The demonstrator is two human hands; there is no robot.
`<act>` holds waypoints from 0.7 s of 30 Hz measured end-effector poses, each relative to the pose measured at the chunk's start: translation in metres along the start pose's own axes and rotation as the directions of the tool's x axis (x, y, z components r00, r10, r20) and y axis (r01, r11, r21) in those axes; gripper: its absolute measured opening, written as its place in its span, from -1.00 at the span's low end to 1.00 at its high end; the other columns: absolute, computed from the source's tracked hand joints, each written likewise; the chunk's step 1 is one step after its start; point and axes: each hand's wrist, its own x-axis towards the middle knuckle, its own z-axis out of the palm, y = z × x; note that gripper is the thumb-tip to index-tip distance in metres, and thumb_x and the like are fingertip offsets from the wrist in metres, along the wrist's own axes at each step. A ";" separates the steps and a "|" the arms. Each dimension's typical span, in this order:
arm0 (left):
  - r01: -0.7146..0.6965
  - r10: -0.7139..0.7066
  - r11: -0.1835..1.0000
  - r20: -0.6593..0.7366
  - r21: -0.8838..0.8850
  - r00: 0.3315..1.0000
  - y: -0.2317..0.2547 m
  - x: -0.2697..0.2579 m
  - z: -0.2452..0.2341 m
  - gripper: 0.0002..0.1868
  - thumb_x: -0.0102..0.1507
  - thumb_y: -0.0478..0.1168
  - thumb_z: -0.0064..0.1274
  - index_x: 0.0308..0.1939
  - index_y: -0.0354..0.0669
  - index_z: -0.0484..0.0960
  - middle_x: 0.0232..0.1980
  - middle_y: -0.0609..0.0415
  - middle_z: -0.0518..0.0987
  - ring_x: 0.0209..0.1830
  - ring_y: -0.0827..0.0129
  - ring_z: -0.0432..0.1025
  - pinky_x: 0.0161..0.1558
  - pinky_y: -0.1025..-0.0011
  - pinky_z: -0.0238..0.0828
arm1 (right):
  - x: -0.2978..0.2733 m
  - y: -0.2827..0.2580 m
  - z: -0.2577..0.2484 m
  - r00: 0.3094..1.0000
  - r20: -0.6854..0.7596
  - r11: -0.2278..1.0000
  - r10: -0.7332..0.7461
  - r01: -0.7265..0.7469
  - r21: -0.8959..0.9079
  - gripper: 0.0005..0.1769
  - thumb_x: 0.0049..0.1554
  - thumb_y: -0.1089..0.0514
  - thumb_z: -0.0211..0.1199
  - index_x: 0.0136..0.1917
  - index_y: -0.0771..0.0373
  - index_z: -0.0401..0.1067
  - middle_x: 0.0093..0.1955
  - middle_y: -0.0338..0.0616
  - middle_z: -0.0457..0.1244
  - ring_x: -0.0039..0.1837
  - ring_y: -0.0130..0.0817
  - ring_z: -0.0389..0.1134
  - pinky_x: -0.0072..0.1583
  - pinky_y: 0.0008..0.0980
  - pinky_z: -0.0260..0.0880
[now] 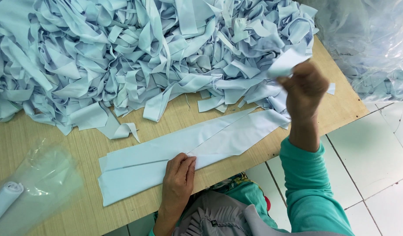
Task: The person folds white fabric strips by hand on a light wood surface, rolling them into small cylinders and placing them into a plastic bag, then puts the filled bag into a cardboard box.
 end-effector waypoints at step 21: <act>0.170 -0.168 0.959 0.028 -0.228 0.985 -0.002 -0.001 -0.011 -0.81 0.40 -0.14 -0.01 0.01 -0.14 0.46 0.19 -0.18 0.44 0.04 0.12 0.50 -0.27 0.34 0.55 | -0.108 -0.058 0.129 0.715 0.697 0.895 0.043 0.283 -0.345 -0.92 0.29 0.23 0.24 0.07 0.21 0.48 -0.08 -0.10 0.25 -0.11 -0.21 0.20 0.00 -0.25 0.21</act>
